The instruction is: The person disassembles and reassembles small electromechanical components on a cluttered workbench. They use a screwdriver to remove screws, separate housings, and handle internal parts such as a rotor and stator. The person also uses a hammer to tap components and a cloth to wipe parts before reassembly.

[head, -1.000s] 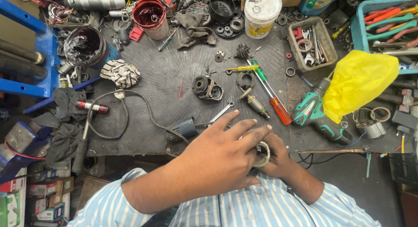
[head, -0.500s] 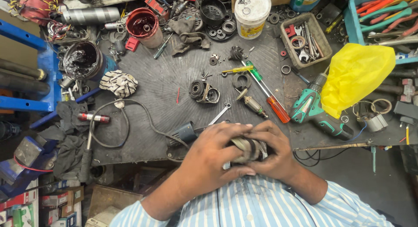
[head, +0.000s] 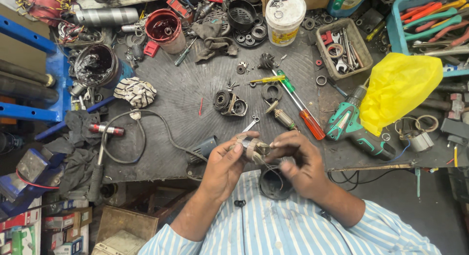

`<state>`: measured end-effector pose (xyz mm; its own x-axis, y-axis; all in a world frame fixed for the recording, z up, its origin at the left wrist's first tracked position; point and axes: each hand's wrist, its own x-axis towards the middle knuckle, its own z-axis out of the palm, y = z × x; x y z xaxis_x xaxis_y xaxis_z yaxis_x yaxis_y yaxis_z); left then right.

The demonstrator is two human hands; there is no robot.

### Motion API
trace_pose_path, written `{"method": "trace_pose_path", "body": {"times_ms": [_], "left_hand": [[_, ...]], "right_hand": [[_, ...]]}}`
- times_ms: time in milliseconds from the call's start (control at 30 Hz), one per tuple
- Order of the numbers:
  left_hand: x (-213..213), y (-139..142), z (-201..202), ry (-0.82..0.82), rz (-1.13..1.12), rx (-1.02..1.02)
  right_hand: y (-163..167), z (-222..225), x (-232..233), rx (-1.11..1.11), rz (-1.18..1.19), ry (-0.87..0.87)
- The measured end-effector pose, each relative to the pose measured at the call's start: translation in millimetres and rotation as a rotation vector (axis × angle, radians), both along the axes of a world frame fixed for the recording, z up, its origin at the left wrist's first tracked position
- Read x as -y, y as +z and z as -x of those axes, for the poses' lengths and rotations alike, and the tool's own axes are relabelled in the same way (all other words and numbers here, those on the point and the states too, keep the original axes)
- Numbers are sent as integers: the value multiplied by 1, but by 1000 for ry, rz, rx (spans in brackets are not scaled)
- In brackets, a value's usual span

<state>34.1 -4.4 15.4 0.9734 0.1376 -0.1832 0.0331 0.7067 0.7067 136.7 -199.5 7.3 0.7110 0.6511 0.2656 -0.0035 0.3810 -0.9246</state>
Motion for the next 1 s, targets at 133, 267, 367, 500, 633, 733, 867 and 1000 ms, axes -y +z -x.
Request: {"method": "trace_pose_path", "body": {"times_ms": [133, 267, 367, 500, 633, 733, 867, 1000], "left_hand": [[-1, 0, 1, -38, 40, -41], [3, 0, -2, -40, 33, -79], [7, -2, -4, -27, 19, -109], [8, -7, -6, 2, -13, -116], [8, -13, -8, 43, -60, -125], [10, -15, -9, 66, -120, -197], [12, -12, -12, 89, -144, -260], [12, -9, -14, 99, -139, -267]], "right_hand": [[-3, -10, 5, 205, 213, -152], [11, -23, 0, 588, 245, -175], [30, -27, -3, 696, 267, -144], [50, -25, -7, 726, 348, -172], [60, -19, -9, 618, 425, -161], [59, -17, -11, 562, 486, -162], [52, -16, -15, 594, 522, -187], [47, -15, -15, 627, 491, -221]]}}
